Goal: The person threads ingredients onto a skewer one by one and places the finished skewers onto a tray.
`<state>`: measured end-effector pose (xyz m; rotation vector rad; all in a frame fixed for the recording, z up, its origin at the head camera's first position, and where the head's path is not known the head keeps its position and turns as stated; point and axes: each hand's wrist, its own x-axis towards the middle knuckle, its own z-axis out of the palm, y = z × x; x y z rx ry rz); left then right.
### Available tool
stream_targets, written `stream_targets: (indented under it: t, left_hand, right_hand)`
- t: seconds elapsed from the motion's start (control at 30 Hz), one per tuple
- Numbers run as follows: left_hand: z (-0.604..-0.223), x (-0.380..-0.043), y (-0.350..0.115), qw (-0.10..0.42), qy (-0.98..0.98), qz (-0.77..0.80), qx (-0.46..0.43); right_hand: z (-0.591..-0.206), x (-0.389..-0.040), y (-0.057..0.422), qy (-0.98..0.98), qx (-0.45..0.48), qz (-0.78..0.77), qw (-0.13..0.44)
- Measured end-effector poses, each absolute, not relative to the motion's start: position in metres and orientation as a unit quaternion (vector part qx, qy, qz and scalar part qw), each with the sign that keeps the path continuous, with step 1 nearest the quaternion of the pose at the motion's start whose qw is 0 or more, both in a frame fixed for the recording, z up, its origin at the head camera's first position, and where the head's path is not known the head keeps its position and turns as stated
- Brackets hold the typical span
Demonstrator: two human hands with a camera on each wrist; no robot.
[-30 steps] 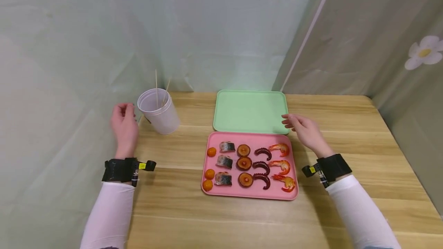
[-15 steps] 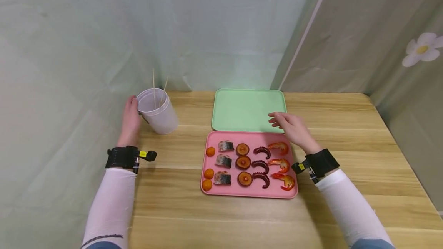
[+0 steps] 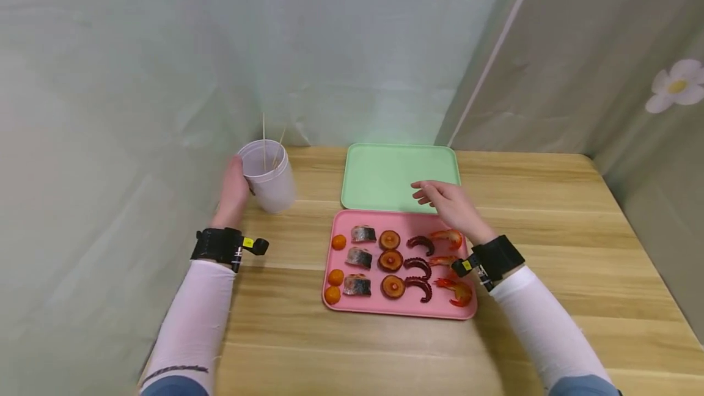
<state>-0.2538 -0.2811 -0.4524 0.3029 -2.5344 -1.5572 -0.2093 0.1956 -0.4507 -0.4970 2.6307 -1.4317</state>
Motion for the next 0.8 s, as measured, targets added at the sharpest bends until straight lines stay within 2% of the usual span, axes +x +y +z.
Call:
stream_targets:
  t: [0.13,0.37,0.53,0.8]
  left_hand:
    - [-0.457,-0.259,-0.266,0.084,-0.843,-0.526,0.078]
    - [-0.464,-0.263,-0.243,0.052,-0.818,-0.568,0.08]
    - [-0.466,-0.264,-0.237,0.065,-0.805,-0.584,0.081]
    - [-0.468,-0.264,-0.235,0.07,-0.802,-0.591,0.059]
  right_hand:
    - [-0.447,-0.215,0.182,0.86,-0.176,-0.475,0.058]
    - [-0.446,-0.226,0.144,0.854,-0.183,-0.483,0.062]
    - [-0.444,-0.237,0.108,0.847,-0.205,-0.488,0.055]
    - [-0.431,-0.254,0.052,0.84,-0.261,-0.476,0.012]
